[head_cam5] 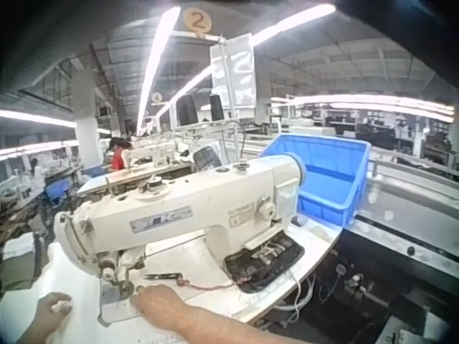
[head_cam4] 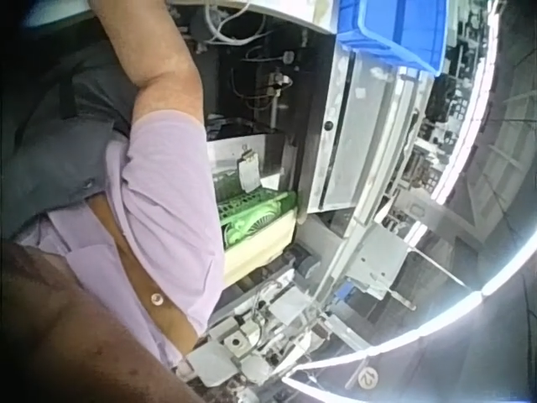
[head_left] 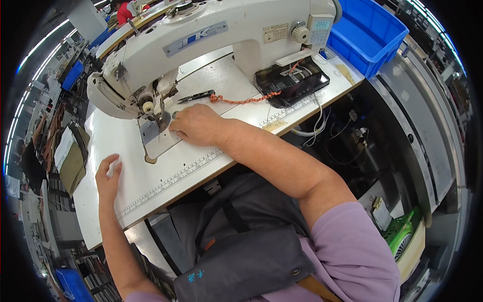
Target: Sewing the edges and handles of small leather tote bags using an industrial sewing machine.
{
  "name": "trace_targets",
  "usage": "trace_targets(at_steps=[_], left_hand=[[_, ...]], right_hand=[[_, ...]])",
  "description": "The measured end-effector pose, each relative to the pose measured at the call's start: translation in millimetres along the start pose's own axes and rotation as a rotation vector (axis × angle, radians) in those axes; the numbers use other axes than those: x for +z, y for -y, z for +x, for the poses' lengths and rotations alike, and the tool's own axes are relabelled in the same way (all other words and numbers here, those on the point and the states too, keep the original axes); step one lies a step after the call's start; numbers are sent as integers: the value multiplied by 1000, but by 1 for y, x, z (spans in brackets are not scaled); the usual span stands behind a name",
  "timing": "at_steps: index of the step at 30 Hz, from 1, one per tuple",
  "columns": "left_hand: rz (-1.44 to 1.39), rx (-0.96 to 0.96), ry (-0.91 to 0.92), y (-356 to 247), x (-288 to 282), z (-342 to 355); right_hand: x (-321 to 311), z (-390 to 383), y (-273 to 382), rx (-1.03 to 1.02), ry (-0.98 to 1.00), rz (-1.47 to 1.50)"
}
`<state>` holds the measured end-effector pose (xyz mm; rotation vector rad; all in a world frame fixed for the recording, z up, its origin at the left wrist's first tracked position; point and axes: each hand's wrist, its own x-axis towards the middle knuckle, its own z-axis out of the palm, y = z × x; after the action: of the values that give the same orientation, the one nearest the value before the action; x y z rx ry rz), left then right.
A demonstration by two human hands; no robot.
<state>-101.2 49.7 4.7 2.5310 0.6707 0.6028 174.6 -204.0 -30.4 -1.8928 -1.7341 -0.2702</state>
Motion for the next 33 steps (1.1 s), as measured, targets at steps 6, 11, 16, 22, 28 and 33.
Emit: trace_targets(at_steps=[6,11,16,22,28,33], left_hand=[[156,159,-180,-6,66,58],[154,102,-243,-3,61,52],[138,77,-267,-3,60,53],[120,112,-278,-1,62,51],[98,97,-286,0,64,50],[108,80,-267,0,64,49]], right_hand=[[-12,3,6,-30,-58,114],[-43,8,32,-121,-45,212],[-91,-14,105,-166,-95,1206],[-133,-31,150,-609,27,1591],[-158,-47,169,-706,-52,1600],[-173,-59,177,-723,-104,1563]])
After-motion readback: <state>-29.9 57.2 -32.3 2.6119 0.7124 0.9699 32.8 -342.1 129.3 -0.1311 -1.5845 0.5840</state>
